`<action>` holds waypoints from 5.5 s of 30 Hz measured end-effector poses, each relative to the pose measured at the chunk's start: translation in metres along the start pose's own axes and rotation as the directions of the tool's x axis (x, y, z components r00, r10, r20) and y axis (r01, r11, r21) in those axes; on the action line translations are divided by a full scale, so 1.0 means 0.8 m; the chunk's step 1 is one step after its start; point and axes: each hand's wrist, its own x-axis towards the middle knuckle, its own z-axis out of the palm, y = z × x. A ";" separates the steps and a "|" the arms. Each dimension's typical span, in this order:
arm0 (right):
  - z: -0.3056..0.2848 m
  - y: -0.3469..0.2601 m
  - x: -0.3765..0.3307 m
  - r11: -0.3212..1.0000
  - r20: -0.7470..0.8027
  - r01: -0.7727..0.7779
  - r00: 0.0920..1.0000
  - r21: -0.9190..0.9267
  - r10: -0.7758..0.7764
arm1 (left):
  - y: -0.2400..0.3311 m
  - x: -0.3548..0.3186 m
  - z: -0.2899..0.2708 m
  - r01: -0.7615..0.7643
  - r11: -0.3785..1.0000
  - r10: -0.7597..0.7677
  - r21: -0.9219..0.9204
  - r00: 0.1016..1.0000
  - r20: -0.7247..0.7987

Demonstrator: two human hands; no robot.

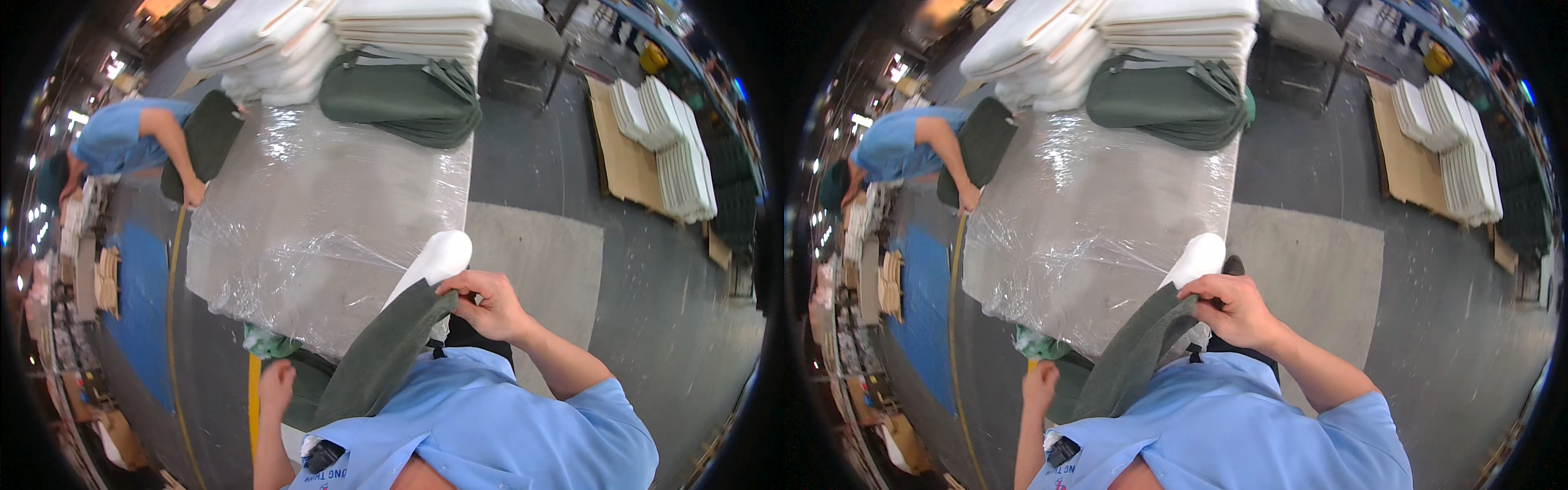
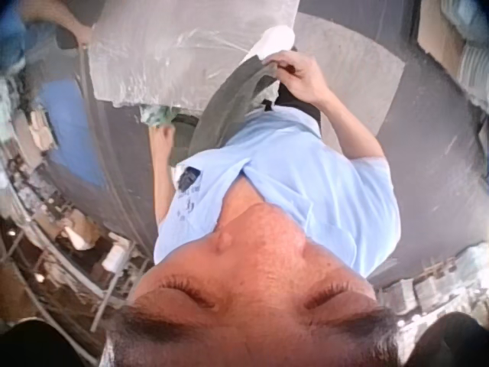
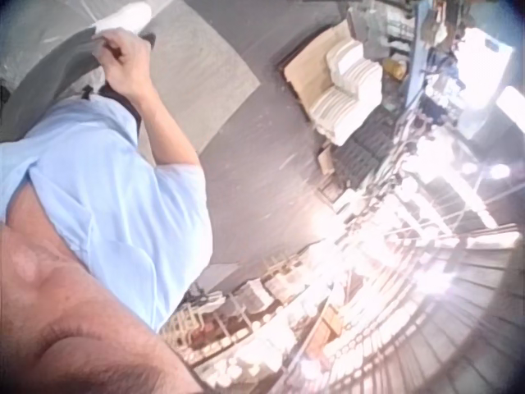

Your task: The person repeatedly picks white foam inserts and green fabric covers, inserts the foam into the covers, and places the finished cushions on a nearby stack. The process is repeated multiple times in a continuous assembly-line manner.

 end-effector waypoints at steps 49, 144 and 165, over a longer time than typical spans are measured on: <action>0.032 0.026 -0.050 0.965 -0.052 -0.073 0.995 0.250 0.089 | 0.461 0.068 -0.056 -0.977 0.200 0.848 -0.072 0.136 0.513; -0.024 0.150 0.023 0.975 -0.306 -0.186 0.928 0.121 0.215 | 0.577 0.224 0.097 -0.785 0.545 0.694 -0.295 0.226 0.683; 0.021 0.235 -0.035 0.765 -0.136 -0.559 0.771 0.320 0.621 | 0.511 0.258 0.245 -0.582 0.736 0.579 -0.347 0.274 0.768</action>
